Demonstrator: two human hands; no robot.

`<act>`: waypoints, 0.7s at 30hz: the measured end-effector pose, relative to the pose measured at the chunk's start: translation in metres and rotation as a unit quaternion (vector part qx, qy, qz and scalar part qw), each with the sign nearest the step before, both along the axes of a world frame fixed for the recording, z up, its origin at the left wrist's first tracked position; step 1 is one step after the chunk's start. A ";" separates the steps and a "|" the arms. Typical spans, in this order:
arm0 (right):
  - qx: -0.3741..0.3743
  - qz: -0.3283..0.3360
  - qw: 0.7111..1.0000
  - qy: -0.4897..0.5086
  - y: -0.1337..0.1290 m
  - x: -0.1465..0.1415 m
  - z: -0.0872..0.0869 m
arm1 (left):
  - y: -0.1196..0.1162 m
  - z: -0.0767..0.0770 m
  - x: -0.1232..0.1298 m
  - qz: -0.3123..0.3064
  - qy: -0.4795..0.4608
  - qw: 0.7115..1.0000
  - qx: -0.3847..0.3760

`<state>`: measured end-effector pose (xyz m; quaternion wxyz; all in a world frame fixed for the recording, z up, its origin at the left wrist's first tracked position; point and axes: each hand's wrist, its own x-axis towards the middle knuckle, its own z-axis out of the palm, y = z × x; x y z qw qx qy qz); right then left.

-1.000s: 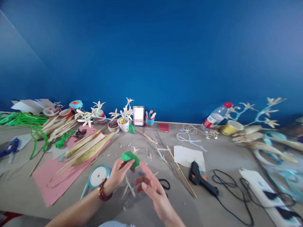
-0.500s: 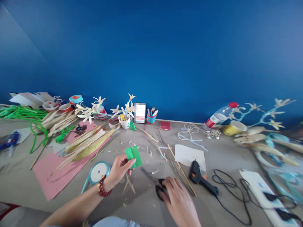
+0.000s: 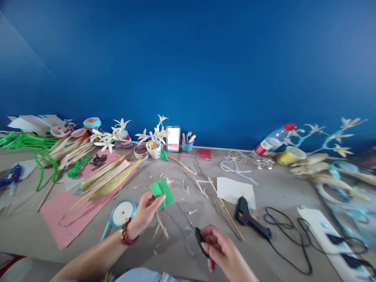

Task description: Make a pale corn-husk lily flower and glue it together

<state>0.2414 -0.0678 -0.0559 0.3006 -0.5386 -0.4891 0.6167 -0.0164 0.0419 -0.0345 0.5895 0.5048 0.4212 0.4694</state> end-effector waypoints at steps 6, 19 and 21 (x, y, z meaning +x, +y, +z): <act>-0.025 -0.046 0.992 0.117 0.004 -0.044 0.010 | -0.002 -0.006 0.001 0.014 -0.055 0.998 -0.011; -0.025 0.013 0.990 0.135 0.023 -0.074 0.009 | -0.007 0.002 0.004 -0.044 -0.078 0.995 -0.036; -0.035 0.013 0.990 0.133 0.025 -0.075 0.009 | -0.008 0.003 0.004 -0.056 -0.076 0.995 -0.039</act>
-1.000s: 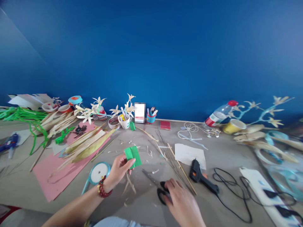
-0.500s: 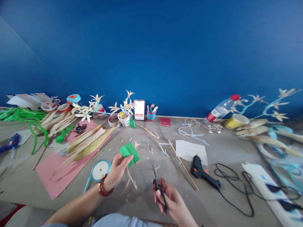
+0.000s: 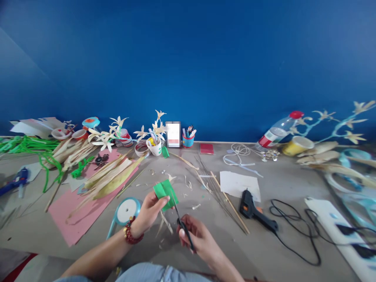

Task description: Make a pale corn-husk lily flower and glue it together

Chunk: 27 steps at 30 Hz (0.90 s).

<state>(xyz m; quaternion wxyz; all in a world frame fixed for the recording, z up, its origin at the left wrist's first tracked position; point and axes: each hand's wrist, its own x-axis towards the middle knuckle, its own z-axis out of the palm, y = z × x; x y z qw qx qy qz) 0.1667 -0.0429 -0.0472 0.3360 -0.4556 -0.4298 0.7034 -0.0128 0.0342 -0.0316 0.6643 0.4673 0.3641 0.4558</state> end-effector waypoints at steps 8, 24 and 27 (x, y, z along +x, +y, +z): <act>0.010 0.004 1.000 -0.002 0.002 -0.001 0.001 | 0.000 0.002 -0.003 0.002 0.008 1.000 0.003; 0.057 0.003 0.998 -0.031 0.004 0.000 -0.006 | 0.001 0.002 -0.006 -0.017 0.001 1.000 0.003; 0.059 0.001 0.997 -0.042 0.003 0.000 -0.006 | 0.001 0.004 -0.005 -0.016 -0.001 1.000 0.001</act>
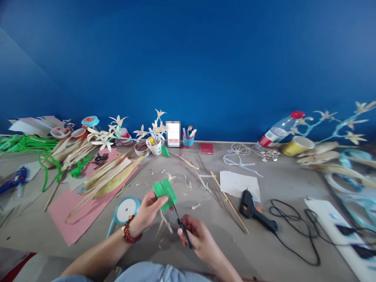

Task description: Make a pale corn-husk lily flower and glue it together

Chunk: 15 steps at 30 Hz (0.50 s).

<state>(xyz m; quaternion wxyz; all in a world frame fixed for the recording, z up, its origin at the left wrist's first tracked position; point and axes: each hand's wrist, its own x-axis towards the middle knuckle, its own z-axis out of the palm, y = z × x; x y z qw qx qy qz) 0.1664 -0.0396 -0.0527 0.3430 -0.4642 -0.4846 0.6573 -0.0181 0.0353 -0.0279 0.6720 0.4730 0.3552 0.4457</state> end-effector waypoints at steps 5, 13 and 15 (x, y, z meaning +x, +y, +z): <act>0.003 -0.001 1.000 -0.018 0.002 -0.001 0.006 | 0.000 0.003 0.001 0.010 -0.005 1.000 -0.010; 0.005 -0.008 1.000 -0.024 0.001 -0.003 0.003 | 0.000 0.004 0.002 -0.002 0.015 1.000 -0.007; 0.002 -0.007 1.000 -0.026 0.001 -0.002 0.001 | 0.000 0.004 0.001 -0.008 0.018 1.000 -0.004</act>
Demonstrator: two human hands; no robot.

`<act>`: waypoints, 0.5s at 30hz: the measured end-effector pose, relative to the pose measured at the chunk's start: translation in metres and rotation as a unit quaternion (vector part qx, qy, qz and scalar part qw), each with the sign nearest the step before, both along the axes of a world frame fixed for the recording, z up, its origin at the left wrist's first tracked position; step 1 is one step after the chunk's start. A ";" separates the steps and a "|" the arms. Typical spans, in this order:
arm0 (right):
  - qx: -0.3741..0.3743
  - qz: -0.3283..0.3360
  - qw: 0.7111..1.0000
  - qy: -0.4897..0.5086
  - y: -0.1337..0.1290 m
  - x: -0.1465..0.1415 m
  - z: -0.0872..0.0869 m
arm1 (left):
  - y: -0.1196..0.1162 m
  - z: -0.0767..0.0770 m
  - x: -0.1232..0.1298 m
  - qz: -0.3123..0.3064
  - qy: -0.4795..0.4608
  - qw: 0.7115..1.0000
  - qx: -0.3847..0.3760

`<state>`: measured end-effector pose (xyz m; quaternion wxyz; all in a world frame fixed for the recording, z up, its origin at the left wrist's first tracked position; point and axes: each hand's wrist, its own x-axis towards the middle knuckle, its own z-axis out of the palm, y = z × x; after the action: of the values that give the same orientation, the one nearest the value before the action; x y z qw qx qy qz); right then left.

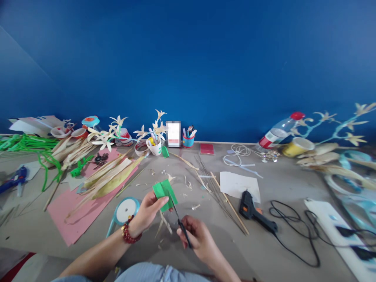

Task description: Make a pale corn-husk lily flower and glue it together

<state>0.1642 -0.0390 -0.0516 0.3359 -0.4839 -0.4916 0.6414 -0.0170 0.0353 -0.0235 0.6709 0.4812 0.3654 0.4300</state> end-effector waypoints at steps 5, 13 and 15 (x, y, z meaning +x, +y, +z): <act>0.006 0.000 1.000 0.007 0.002 -0.001 0.004 | -0.003 0.001 0.001 -0.036 -0.002 0.999 0.007; -0.001 -0.010 1.000 -0.002 0.004 -0.004 0.008 | -0.004 -0.002 0.002 -0.037 -0.002 0.999 0.000; 0.000 -0.012 1.000 -0.001 0.003 -0.004 0.007 | -0.004 -0.001 0.002 -0.036 0.005 0.999 -0.001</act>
<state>0.1600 -0.0360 -0.0445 0.3430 -0.4902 -0.4858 0.6372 -0.0151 0.0311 -0.0248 0.6845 0.4957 0.3514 0.4028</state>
